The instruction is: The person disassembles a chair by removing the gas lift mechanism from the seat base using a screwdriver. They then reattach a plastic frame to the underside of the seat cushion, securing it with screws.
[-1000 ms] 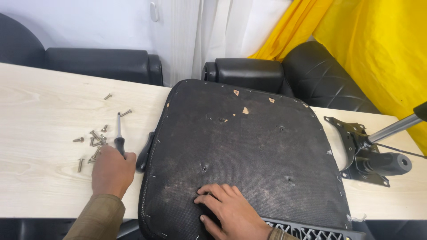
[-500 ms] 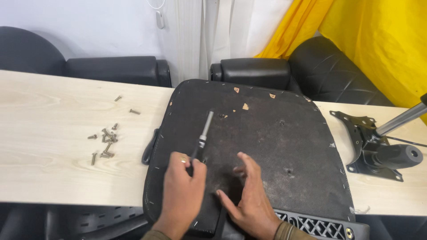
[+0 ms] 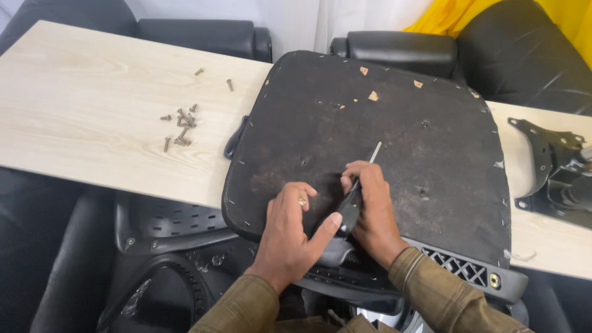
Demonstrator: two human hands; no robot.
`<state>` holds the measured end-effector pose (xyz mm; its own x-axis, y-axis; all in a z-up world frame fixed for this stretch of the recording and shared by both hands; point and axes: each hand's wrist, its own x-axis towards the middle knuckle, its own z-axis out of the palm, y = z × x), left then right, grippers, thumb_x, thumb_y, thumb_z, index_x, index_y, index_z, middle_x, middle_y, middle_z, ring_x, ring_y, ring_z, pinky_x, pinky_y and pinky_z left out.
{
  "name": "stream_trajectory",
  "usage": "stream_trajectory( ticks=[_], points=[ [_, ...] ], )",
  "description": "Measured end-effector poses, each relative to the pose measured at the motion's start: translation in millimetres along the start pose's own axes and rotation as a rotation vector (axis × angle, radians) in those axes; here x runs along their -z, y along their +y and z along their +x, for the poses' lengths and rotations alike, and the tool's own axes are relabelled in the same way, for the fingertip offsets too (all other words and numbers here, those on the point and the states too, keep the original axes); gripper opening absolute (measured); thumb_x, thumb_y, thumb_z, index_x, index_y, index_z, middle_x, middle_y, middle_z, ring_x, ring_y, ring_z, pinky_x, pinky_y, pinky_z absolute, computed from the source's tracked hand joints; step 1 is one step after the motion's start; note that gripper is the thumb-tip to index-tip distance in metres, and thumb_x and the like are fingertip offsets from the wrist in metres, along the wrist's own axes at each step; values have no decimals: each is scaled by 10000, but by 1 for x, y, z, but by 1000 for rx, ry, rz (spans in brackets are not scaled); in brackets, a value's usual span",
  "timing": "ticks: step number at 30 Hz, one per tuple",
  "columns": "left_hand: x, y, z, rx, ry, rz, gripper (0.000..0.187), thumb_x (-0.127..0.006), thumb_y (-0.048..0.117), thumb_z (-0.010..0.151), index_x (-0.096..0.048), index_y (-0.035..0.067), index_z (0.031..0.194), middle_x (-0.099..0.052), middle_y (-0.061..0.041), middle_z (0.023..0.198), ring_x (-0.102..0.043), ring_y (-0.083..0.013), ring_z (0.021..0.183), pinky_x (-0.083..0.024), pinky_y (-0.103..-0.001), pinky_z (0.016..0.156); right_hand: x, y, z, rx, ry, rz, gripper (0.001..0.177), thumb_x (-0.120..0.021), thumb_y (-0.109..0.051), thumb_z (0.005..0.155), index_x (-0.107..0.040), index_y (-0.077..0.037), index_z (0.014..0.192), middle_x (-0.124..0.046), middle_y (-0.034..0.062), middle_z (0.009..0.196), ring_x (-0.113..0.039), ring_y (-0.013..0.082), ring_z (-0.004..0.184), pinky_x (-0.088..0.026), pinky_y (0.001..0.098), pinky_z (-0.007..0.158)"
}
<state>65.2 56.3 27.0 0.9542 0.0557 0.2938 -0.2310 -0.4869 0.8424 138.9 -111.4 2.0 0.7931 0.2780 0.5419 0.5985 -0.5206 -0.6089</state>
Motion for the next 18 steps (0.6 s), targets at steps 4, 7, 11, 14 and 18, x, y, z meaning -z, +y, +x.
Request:
stream_trajectory(
  ticks=[4, 7, 11, 14, 18],
  points=[
    [10, -18, -3, 134, -137, 40, 698, -856, 397, 766, -493, 28, 1235, -518, -133, 1040, -470, -307, 1043, -400, -447, 914, -2, 7, 0, -141, 63, 161, 145, -576, -185, 1096, -571, -71, 1185, -585, 77, 1083, -585, 154, 939, -513, 307, 847],
    [3, -28, -5, -23, -90, 195, 625, -849, 410, 794, -537, 59, 1206, -565, -94, 1042, -542, -258, 1016, -383, -441, 1001, 3, 13, -4, -243, 107, 208, 182, -576, -234, 1110, -578, -66, 1181, -617, 59, 1032, -583, 126, 937, -507, 293, 849],
    [-6, -34, -3, 21, -111, 195, 553, -866, 383, 795, -564, 80, 1145, -577, -84, 1028, -531, -263, 1016, -402, -436, 978, 32, 15, -20, -219, 76, 221, 210, -556, -256, 1108, -568, -63, 1191, -660, 42, 1063, -645, 110, 982, -535, 279, 881],
    [-11, -32, -5, 65, -73, 207, 505, -861, 362, 789, -571, 77, 1087, -589, -92, 1014, -522, -269, 1001, -412, -439, 935, 54, 17, -39, -227, 34, 147, 220, -566, -254, 1100, -579, -62, 1205, -667, 48, 1029, -638, 126, 930, -533, 289, 856],
    [-17, -31, -3, 259, -2, 88, 375, -697, 357, 923, -537, 30, 1015, -634, -131, 913, -585, -271, 863, -470, -402, 841, 66, 24, -57, -261, 8, 119, 221, -573, -249, 1075, -585, -62, 1193, -680, 42, 988, -691, 130, 963, -542, 291, 853]
  ],
)
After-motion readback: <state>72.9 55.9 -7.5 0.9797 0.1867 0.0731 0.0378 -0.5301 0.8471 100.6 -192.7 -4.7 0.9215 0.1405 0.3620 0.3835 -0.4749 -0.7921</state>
